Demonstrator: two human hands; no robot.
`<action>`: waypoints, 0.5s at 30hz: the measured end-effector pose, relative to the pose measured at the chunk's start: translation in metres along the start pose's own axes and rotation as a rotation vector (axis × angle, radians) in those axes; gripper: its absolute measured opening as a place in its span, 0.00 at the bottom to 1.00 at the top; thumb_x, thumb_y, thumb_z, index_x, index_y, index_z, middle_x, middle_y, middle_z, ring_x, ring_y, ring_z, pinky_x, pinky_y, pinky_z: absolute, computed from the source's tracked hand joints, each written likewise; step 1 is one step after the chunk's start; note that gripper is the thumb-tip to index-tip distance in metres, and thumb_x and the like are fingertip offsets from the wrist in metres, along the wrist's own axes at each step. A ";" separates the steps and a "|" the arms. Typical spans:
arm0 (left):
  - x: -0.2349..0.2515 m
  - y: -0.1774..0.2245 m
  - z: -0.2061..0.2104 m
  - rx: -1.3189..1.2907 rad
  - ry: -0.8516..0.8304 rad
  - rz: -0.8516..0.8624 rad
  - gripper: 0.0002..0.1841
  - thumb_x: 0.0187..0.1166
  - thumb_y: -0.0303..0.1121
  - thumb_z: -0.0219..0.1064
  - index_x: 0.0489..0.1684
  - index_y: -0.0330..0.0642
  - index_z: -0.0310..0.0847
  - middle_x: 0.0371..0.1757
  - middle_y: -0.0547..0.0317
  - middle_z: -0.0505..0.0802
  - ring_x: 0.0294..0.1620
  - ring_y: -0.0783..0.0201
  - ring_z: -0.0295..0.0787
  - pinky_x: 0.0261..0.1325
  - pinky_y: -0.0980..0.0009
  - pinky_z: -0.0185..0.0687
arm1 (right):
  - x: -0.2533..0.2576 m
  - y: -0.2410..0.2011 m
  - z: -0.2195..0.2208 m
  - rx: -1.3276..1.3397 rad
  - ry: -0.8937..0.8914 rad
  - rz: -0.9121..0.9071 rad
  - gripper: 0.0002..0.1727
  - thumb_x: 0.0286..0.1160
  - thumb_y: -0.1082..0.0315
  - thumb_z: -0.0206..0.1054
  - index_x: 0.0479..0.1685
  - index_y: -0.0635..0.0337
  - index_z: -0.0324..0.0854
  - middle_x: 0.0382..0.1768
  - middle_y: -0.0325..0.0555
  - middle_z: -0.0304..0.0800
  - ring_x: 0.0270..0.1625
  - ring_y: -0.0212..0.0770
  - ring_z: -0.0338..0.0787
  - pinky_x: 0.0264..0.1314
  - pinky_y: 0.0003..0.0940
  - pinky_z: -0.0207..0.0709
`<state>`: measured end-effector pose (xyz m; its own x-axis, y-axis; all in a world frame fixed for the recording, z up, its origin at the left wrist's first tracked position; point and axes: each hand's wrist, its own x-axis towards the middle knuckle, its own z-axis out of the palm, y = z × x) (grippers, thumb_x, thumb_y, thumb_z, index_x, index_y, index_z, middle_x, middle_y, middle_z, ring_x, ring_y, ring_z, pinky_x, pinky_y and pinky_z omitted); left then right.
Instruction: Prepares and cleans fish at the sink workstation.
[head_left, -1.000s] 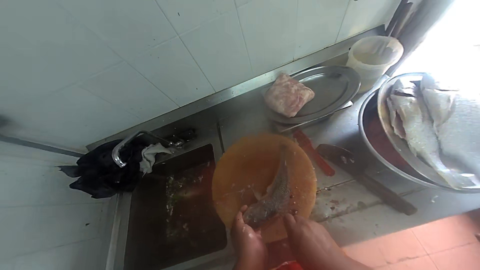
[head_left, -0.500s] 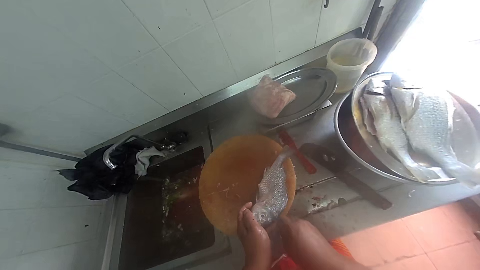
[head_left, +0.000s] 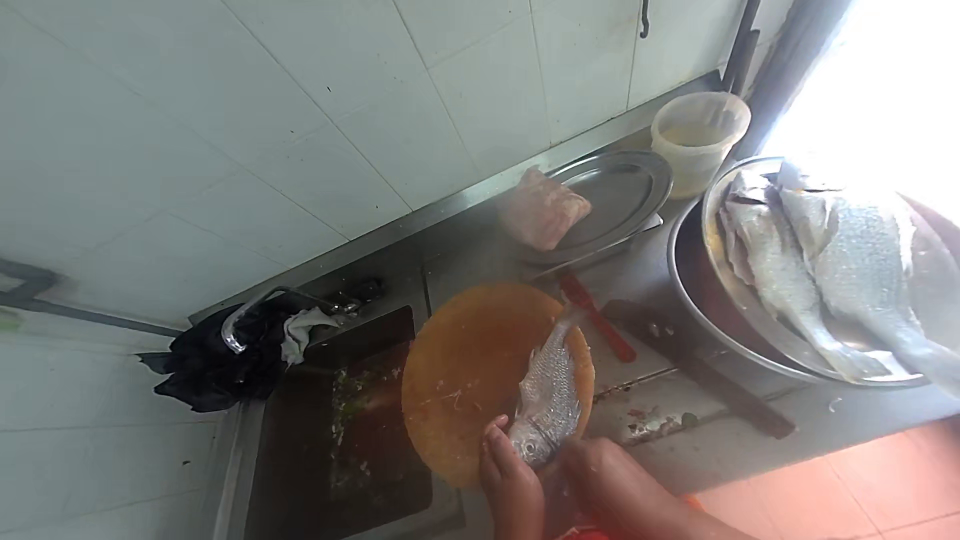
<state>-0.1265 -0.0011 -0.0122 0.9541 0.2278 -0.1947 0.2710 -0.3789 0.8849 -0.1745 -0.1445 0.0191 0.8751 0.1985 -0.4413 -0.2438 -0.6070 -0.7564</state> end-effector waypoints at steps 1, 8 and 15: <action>-0.002 0.000 0.001 0.020 -0.009 0.012 0.29 0.94 0.42 0.35 0.66 0.34 0.81 0.60 0.47 0.90 0.62 0.62 0.88 0.69 0.62 0.83 | -0.002 -0.004 0.000 0.001 -0.008 -0.014 0.13 0.86 0.62 0.56 0.49 0.59 0.83 0.38 0.55 0.91 0.44 0.55 0.94 0.48 0.58 0.87; 0.001 -0.006 -0.004 0.145 -0.055 0.146 0.30 0.92 0.42 0.34 0.72 0.32 0.77 0.67 0.43 0.88 0.68 0.60 0.86 0.74 0.62 0.80 | 0.005 -0.009 -0.010 -0.016 -0.086 -0.028 0.12 0.85 0.64 0.58 0.52 0.61 0.84 0.40 0.58 0.91 0.46 0.59 0.94 0.49 0.62 0.86; 0.003 -0.008 -0.008 0.144 -0.057 0.123 0.30 0.93 0.43 0.34 0.74 0.31 0.75 0.70 0.41 0.86 0.70 0.58 0.85 0.75 0.60 0.79 | 0.005 -0.011 -0.006 -0.031 -0.091 -0.093 0.13 0.86 0.64 0.58 0.51 0.62 0.85 0.40 0.59 0.92 0.46 0.60 0.94 0.49 0.62 0.87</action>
<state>-0.1271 0.0096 -0.0161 0.9856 0.1225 -0.1163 0.1639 -0.5257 0.8348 -0.1646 -0.1413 0.0283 0.8513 0.3232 -0.4133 -0.1495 -0.6056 -0.7816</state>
